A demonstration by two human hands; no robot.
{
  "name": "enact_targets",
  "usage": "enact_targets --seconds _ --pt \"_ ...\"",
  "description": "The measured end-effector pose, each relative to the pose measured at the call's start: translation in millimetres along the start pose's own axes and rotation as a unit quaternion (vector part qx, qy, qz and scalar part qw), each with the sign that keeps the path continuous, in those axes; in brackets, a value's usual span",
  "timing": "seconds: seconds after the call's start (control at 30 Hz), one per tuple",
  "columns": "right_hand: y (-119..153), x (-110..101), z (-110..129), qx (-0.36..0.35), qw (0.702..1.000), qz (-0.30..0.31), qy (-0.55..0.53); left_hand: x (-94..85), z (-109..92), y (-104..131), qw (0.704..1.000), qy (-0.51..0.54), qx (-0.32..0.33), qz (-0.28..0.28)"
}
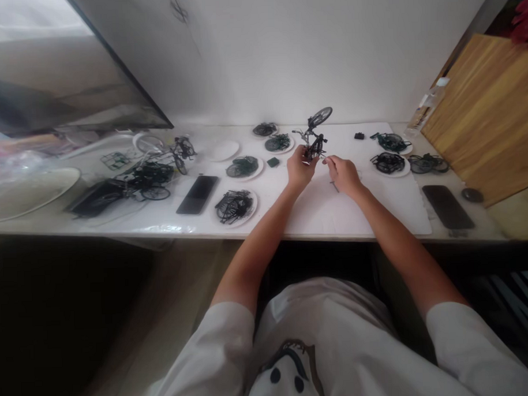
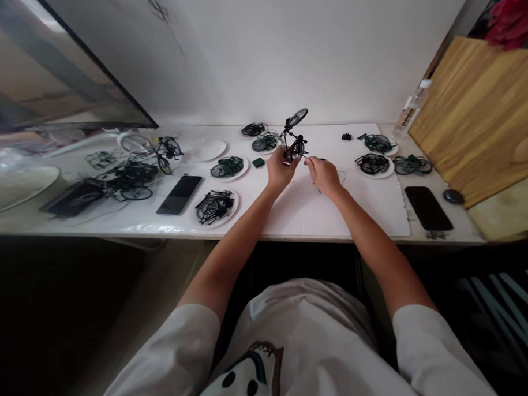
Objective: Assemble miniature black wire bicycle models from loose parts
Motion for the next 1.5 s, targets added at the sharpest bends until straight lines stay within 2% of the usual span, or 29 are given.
enact_targets --seconds 0.17,0.33,0.4,0.47,0.5,0.57,0.67,0.73,0.8,0.9,1.0,1.07,1.2,1.27,1.33,1.4,1.5 --pt "3 4 -2 0.029 0.983 -0.022 -0.182 0.0 3 1 1.0 -0.014 0.002 -0.003" --pt "4 13 0 0.108 0.92 -0.002 -0.377 -2.3 -1 3 1.0 -0.015 0.01 -0.012" --pt "4 17 1 0.136 0.894 0.009 -0.427 -2.6 -3 4 1.0 -0.016 0.014 -0.013" --pt "4 20 1 0.149 0.883 0.012 -0.444 -2.6 -4 3 1.0 -0.015 0.014 -0.012" --pt "4 21 1 0.149 0.888 0.011 -0.435 -2.7 -3 3 1.0 -0.013 0.013 -0.011" --pt "4 18 0 0.125 0.919 -0.005 -0.374 -3.2 -2 1 1.0 -0.008 0.01 -0.011" --pt "4 8 4 0.052 0.983 -0.03 -0.172 -4.2 3 -2 1.0 0.003 -0.004 -0.016" --pt "4 5 8 0.016 0.999 -0.015 -0.034 -3.7 7 -4 1.0 0.013 -0.015 -0.016" --pt "4 5 9 0.007 0.999 0.016 0.051 -1.8 10 -5 0.999 0.024 -0.021 -0.009" --pt "3 6 10 0.014 0.997 0.026 0.065 0.4 12 -4 0.999 0.038 -0.02 -0.001" --pt "4 8 10 0.039 0.998 0.0 -0.049 0.4 11 -2 0.999 0.035 -0.012 -0.004" --pt "4 11 7 0.08 0.978 -0.01 -0.19 0.7 10 -1 1.0 0.028 -0.011 -0.002" --pt "4 18 6 0.172 0.877 0.029 -0.447 1.9 8 0 0.999 0.033 -0.01 0.002" --pt "4 19 7 0.208 0.835 0.054 -0.506 2.2 6 1 0.999 0.032 -0.007 -0.001" --pt "4 20 8 0.227 0.819 0.064 -0.524 2.4 4 1 1.0 0.025 -0.005 -0.001" --pt "3 19 7 0.22 0.839 0.045 -0.496 2.2 3 1 1.0 0.013 -0.005 0.0" --pt "3 12 9 0.154 0.92 -0.017 -0.361 1.3 6 0 1.0 0.009 -0.007 0.003"
Point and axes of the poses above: each hand's wrist, its own y-axis away from the middle knuckle, its own x-axis out of the palm, z = x × y, the point moved 6 cm from there along -y, towards the middle knuckle, and after that the axes turned 4 degrees about -x, right-handed, at the moved point
